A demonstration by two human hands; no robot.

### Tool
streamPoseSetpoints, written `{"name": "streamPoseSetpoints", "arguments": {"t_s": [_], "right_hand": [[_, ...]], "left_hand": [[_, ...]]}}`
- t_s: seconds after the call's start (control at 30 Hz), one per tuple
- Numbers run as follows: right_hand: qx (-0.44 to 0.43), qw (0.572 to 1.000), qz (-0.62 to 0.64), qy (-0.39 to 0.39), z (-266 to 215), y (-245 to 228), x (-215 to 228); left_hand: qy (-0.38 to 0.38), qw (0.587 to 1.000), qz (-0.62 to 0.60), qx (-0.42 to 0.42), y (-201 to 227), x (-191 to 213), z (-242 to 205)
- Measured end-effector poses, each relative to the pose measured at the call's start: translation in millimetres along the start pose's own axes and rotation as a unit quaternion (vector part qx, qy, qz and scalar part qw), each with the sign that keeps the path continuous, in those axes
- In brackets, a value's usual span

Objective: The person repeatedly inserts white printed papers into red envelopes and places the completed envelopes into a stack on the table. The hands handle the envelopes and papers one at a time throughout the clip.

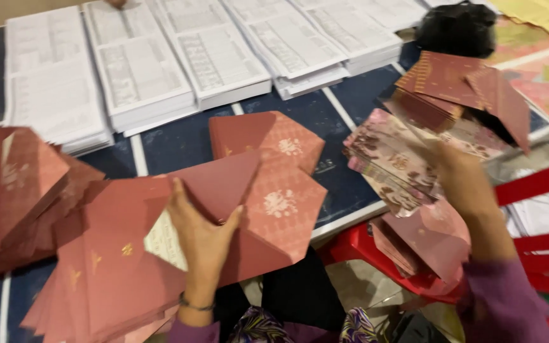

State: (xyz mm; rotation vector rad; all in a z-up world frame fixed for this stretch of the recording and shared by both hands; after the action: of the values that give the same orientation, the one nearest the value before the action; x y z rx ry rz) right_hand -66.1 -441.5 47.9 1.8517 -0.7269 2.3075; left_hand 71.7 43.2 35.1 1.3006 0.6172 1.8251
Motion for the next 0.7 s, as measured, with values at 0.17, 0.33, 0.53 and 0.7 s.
{"name": "streamPoseSetpoints", "arguments": {"t_s": [0.17, 0.33, 0.53, 0.7], "right_hand": [[0.081, 0.909, 0.041, 0.407, -89.0, -68.0, 50.8], [0.006, 0.893, 0.367, 0.260, -103.3, -95.3, -33.4], [0.002, 0.780, 0.617, 0.103, -97.0, -96.8, -86.5], [-0.016, 0.777, 0.623, 0.085, -97.0, -119.8, -88.3]], "left_hand": [[-0.046, 0.998, -0.024, 0.021, 25.5, -7.1, -1.4], [-0.025, 0.999, -0.011, 0.031, 15.6, -25.8, -0.3], [-0.012, 0.999, -0.033, -0.008, 14.5, -26.8, -5.0], [0.002, 0.998, -0.032, -0.049, 17.4, -28.3, -9.3]]}}
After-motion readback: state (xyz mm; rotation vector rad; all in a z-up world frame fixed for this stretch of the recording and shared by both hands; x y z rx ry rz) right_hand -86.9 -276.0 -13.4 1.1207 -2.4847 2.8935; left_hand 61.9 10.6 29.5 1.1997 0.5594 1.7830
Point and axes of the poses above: each hand's wrist, its own z-axis towards the middle knuckle, its own x-axis out of the back of the hand, y = z × x, the point moved 7 cm from there along z, towards the middle knuckle, and after that the axes turned 6 degrees about -x, right-handed, at the moved point
